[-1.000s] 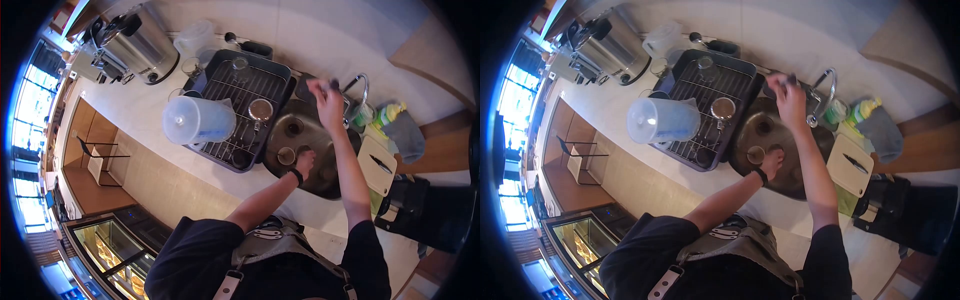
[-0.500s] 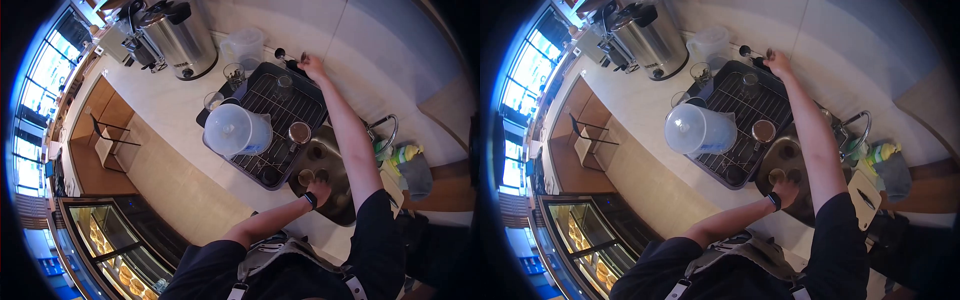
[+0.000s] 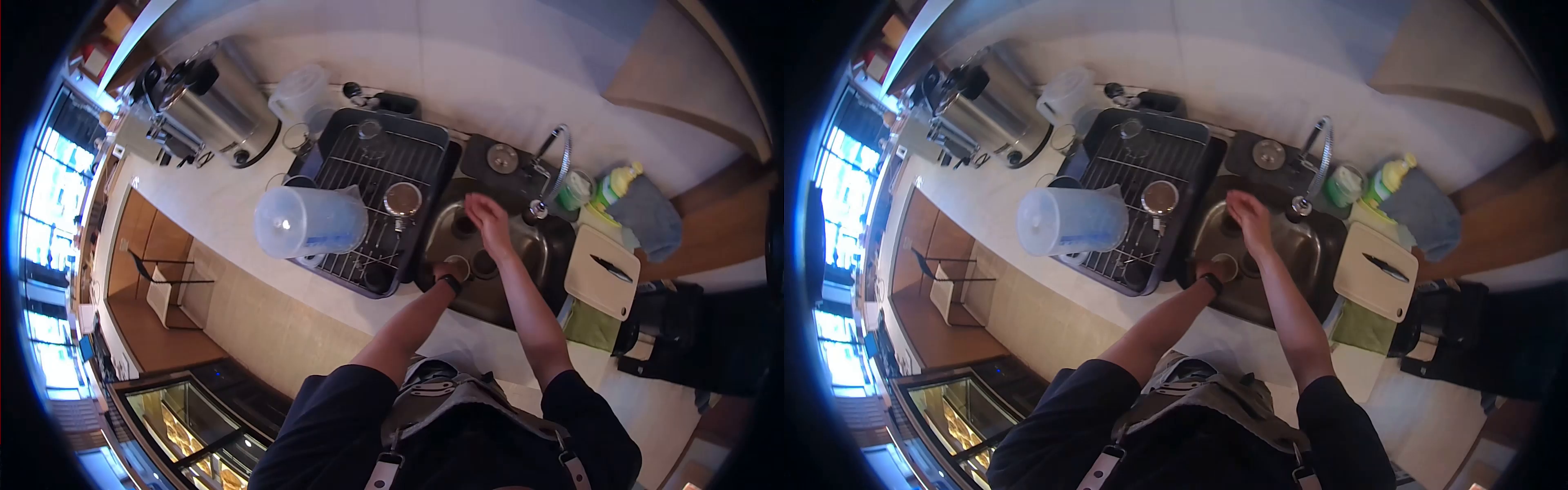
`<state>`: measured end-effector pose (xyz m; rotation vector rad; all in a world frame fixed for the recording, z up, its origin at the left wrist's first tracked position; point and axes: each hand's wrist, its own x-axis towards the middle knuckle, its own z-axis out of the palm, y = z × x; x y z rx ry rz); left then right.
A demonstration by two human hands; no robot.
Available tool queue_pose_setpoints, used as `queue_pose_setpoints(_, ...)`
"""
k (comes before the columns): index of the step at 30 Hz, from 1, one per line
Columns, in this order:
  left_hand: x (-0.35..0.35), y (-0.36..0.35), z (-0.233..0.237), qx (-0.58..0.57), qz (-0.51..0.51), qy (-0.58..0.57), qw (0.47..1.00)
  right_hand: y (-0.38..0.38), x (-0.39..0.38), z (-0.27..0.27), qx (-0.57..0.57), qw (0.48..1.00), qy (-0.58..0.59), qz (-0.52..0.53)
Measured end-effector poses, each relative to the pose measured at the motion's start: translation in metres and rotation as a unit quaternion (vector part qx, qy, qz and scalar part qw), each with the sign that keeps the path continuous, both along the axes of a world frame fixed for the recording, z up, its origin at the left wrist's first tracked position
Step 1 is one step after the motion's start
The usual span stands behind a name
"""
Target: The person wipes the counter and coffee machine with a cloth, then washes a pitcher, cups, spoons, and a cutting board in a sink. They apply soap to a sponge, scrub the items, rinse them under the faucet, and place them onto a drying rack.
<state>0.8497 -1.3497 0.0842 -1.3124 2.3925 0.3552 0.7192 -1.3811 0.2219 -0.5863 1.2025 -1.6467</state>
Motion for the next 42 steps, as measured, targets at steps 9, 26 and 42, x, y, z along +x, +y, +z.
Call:
queue_pose_setpoints(9, 0.014, -0.018, 0.016, 0.001, -0.088, -0.040, 0.995, 0.089, -0.098, -0.122, 0.040, 0.906, -0.369, -0.202)
queue_pose_setpoints(26, -0.013, -0.025, 0.164, -0.055, -0.148, -0.001, 0.988, 0.089, -0.063, -0.109, 0.227, 0.968, -0.105, -0.033)
queue_pose_setpoints(42, -0.070, 0.001, 0.069, 0.439, 0.383, 0.468, 0.665, 0.086, -0.085, -0.118, 0.144, 0.937, -0.313, -0.054)
